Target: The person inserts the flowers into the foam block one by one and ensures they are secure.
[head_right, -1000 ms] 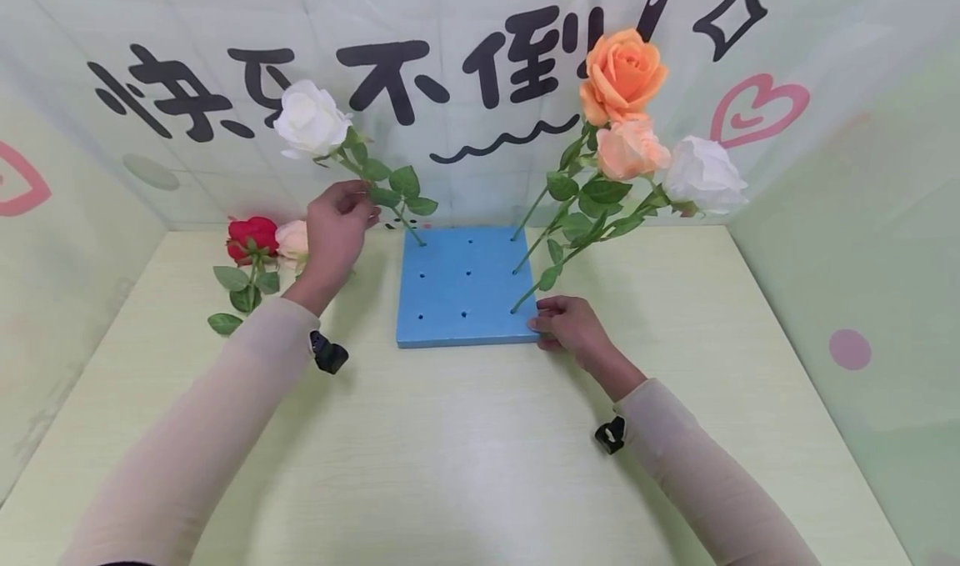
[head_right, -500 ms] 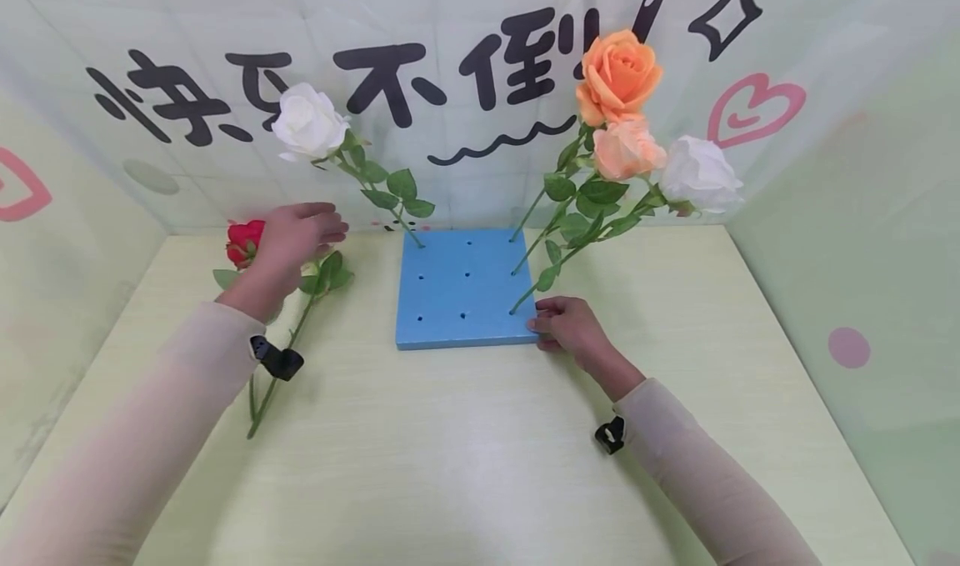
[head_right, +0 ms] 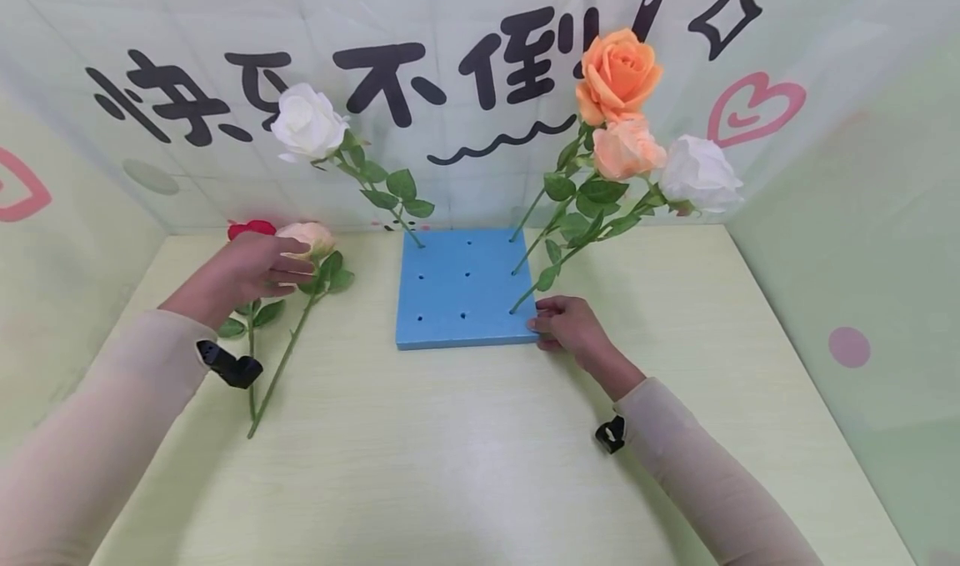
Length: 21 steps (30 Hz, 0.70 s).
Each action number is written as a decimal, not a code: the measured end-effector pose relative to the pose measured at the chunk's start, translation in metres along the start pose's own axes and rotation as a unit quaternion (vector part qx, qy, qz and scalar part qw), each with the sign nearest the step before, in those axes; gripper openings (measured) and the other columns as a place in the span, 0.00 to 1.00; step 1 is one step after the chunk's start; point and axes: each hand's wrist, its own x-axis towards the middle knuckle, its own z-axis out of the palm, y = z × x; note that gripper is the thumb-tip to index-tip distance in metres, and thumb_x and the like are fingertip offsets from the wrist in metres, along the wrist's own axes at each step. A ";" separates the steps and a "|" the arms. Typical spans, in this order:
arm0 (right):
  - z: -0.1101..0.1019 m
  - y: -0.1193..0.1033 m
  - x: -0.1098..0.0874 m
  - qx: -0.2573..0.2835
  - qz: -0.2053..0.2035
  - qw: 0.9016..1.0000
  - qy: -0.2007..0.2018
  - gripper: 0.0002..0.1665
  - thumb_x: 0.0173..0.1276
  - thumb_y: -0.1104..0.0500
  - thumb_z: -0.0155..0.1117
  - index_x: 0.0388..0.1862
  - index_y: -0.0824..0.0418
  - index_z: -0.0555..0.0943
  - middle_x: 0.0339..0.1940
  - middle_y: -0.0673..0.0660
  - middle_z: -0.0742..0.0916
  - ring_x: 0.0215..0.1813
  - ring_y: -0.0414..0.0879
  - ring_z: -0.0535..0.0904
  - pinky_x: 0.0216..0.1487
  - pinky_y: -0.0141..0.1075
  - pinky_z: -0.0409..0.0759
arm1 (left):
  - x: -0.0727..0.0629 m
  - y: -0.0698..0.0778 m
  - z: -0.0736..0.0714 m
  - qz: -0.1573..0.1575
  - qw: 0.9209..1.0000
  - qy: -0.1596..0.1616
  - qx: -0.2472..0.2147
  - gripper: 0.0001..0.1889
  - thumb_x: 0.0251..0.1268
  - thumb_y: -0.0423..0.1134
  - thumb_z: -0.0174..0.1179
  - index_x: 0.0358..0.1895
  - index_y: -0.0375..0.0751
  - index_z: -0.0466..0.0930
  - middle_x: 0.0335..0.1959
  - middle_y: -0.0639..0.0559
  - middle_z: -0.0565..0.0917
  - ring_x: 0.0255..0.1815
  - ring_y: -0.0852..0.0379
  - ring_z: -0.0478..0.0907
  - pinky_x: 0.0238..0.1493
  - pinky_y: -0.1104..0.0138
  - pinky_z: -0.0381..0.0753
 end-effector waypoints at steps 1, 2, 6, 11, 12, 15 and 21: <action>0.000 0.000 0.000 0.000 0.000 1.000 0.000 0.28 0.71 0.65 0.59 0.67 0.73 0.67 0.54 0.63 0.77 0.39 0.40 0.82 0.44 0.36 0.85 | 0.000 -0.002 -0.002 -0.004 1.000 -0.008 0.004 0.30 0.74 0.48 0.47 0.72 0.38 0.54 0.69 0.34 0.64 0.68 0.39 0.66 0.71 0.51 0.63; 0.000 0.000 0.000 -0.001 0.000 1.000 0.000 0.28 0.71 0.65 0.59 0.67 0.73 0.67 0.54 0.64 0.77 0.39 0.40 0.82 0.44 0.36 0.85 | 0.000 -0.003 -0.005 -0.007 1.000 -0.016 0.012 0.31 0.75 0.48 0.46 0.74 0.37 0.53 0.69 0.34 0.64 0.68 0.39 0.66 0.71 0.50 0.63; 0.000 0.000 -0.001 -0.001 0.000 1.000 0.002 0.28 0.71 0.65 0.59 0.67 0.73 0.67 0.54 0.64 0.77 0.39 0.39 0.81 0.44 0.37 0.85 | 0.003 -0.009 -0.012 -0.022 0.998 -0.041 0.029 0.33 0.76 0.48 0.43 0.75 0.33 0.47 0.71 0.30 0.61 0.70 0.37 0.64 0.71 0.49 0.63; 0.000 0.000 0.000 -0.002 0.001 1.000 0.002 0.28 0.71 0.66 0.59 0.67 0.73 0.67 0.55 0.64 0.76 0.38 0.39 0.81 0.43 0.37 0.85 | 0.005 -0.013 -0.022 -0.046 0.996 -0.054 0.047 0.35 0.77 0.48 0.42 0.77 0.32 0.43 0.73 0.28 0.58 0.70 0.36 0.63 0.71 0.50 0.64; 0.000 0.000 0.000 -0.002 0.001 1.000 0.002 0.28 0.71 0.66 0.59 0.67 0.73 0.67 0.55 0.64 0.76 0.38 0.38 0.81 0.43 0.36 0.85 | 0.006 -0.014 -0.022 -0.051 0.996 -0.052 0.050 0.34 0.77 0.47 0.42 0.77 0.32 0.43 0.73 0.28 0.58 0.70 0.36 0.64 0.70 0.50 0.64; 0.000 0.000 0.000 -0.001 0.002 1.000 0.002 0.28 0.71 0.66 0.59 0.67 0.73 0.67 0.54 0.63 0.77 0.38 0.39 0.81 0.43 0.36 0.85 | 0.008 -0.019 -0.023 -0.063 0.995 -0.041 0.058 0.34 0.76 0.48 0.44 0.76 0.33 0.48 0.72 0.30 0.61 0.62 0.41 0.74 0.68 0.52 0.68; 0.000 0.000 0.000 0.002 0.004 1.000 0.000 0.29 0.71 0.66 0.59 0.68 0.73 0.66 0.51 0.61 0.76 0.36 0.41 0.82 0.43 0.36 0.85 | 0.012 -0.027 -0.022 -0.084 0.995 -0.029 0.045 0.32 0.74 0.46 0.50 0.73 0.34 0.55 0.59 0.38 0.75 0.49 0.48 0.81 0.62 0.53 0.74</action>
